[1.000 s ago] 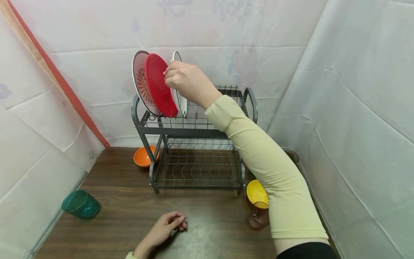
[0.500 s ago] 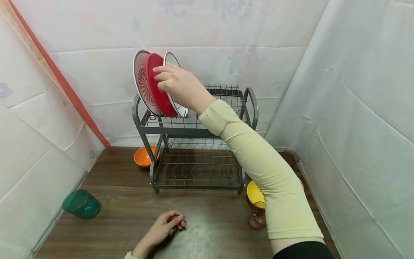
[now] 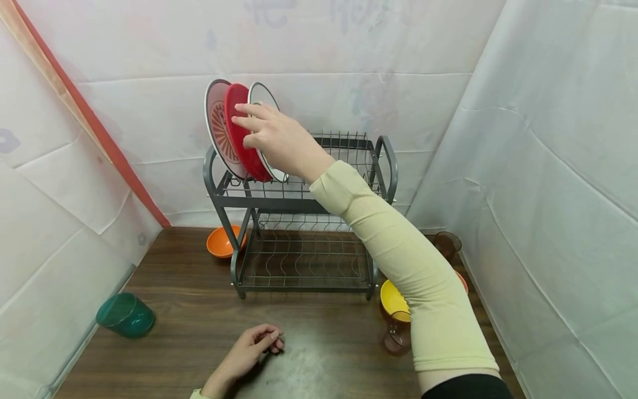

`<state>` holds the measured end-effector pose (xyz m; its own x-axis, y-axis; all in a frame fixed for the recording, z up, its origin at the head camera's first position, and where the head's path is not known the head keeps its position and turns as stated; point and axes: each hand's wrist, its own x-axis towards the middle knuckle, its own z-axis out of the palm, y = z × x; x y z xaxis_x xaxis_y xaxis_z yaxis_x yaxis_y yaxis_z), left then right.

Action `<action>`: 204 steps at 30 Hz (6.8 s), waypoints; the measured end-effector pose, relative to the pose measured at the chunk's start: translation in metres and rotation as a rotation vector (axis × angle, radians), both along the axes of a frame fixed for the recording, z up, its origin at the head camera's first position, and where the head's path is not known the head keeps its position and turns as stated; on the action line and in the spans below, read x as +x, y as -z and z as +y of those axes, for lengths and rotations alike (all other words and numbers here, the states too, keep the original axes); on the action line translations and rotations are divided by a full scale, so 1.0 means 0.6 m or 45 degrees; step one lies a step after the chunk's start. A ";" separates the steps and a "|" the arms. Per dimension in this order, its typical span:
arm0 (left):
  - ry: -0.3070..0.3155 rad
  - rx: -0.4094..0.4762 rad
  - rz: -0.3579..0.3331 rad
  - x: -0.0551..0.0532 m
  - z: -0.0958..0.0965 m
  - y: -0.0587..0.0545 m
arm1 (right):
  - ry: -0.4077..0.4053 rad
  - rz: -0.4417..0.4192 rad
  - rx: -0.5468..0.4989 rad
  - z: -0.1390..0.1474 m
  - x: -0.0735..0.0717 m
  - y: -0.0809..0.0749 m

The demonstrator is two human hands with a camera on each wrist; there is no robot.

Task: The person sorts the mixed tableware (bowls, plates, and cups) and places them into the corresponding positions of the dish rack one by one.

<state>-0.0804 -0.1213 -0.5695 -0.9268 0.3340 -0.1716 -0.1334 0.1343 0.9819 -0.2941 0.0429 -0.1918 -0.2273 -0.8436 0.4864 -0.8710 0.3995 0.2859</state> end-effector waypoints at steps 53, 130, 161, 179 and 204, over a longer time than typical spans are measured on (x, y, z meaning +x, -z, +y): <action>-0.279 -0.081 0.087 -0.018 -0.045 -0.023 | 0.139 -0.470 -0.918 0.183 0.249 0.343; -0.292 0.145 0.119 -0.016 -0.020 -0.049 | 1.103 -0.916 -0.626 0.320 0.386 0.469; -0.031 0.326 0.131 0.001 0.041 -0.043 | 0.182 -0.919 -0.986 0.162 0.381 0.493; 0.007 0.586 -0.081 0.008 0.058 -0.048 | -0.005 -0.956 -1.024 0.123 0.376 0.480; -0.294 0.568 -0.116 0.003 0.056 -0.049 | 0.202 -0.810 -0.867 0.113 0.365 0.473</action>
<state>-0.0785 -0.0879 -0.5403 -0.9731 0.1810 -0.1423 -0.1976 -0.3387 0.9199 -0.0753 0.1105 -0.4754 -0.7074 -0.3601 0.6082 -0.7042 0.4329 -0.5628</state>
